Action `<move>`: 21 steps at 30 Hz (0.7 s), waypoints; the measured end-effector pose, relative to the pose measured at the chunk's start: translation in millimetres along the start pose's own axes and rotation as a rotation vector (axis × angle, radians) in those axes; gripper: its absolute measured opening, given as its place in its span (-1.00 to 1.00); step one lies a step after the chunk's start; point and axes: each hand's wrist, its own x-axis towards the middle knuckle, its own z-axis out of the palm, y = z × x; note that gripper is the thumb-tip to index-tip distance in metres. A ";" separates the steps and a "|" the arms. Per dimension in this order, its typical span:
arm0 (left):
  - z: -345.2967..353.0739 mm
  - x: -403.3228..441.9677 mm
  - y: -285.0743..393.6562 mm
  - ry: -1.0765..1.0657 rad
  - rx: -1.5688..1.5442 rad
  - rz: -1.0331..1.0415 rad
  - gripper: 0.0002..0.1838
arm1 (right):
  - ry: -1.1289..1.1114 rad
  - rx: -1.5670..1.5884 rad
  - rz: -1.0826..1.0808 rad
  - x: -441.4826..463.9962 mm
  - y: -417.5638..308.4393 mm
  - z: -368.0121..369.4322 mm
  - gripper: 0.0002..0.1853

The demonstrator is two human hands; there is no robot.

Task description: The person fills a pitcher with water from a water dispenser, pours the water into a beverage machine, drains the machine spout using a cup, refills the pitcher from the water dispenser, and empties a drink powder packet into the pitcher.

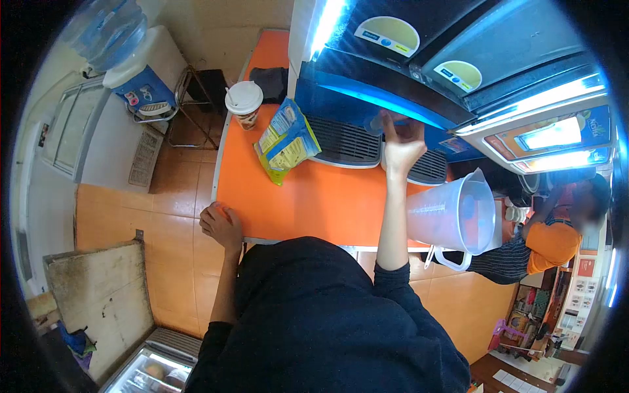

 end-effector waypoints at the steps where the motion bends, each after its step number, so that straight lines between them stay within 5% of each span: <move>1: -0.8 0.3 -0.1 0.001 0.001 -0.002 -0.71 | 0.009 0.001 -0.006 -1.5 -1.0 0.3 -0.66; 8: -4.9 1.3 3.6 0.014 0.017 0.028 -0.72 | -0.156 -0.328 0.101 -14.8 0.7 -25.3 -0.55; 11: -6.0 1.3 5.5 0.021 0.016 0.034 -0.73 | -0.318 -0.384 0.042 -14.8 14.8 -35.8 -0.53; 13: -6.0 1.2 5.7 0.025 0.005 0.032 -0.73 | -0.422 -0.568 -0.202 -15.4 28.5 -38.6 -0.55; 16: -6.2 1.8 5.3 0.018 0.016 0.030 -0.73 | -0.555 -0.755 -0.187 -18.0 28.2 -40.3 -0.55; 21: 0.5 0.3 -0.9 0.016 -0.004 0.020 -0.70 | -0.611 -0.845 -0.396 -17.5 50.9 -40.0 -0.50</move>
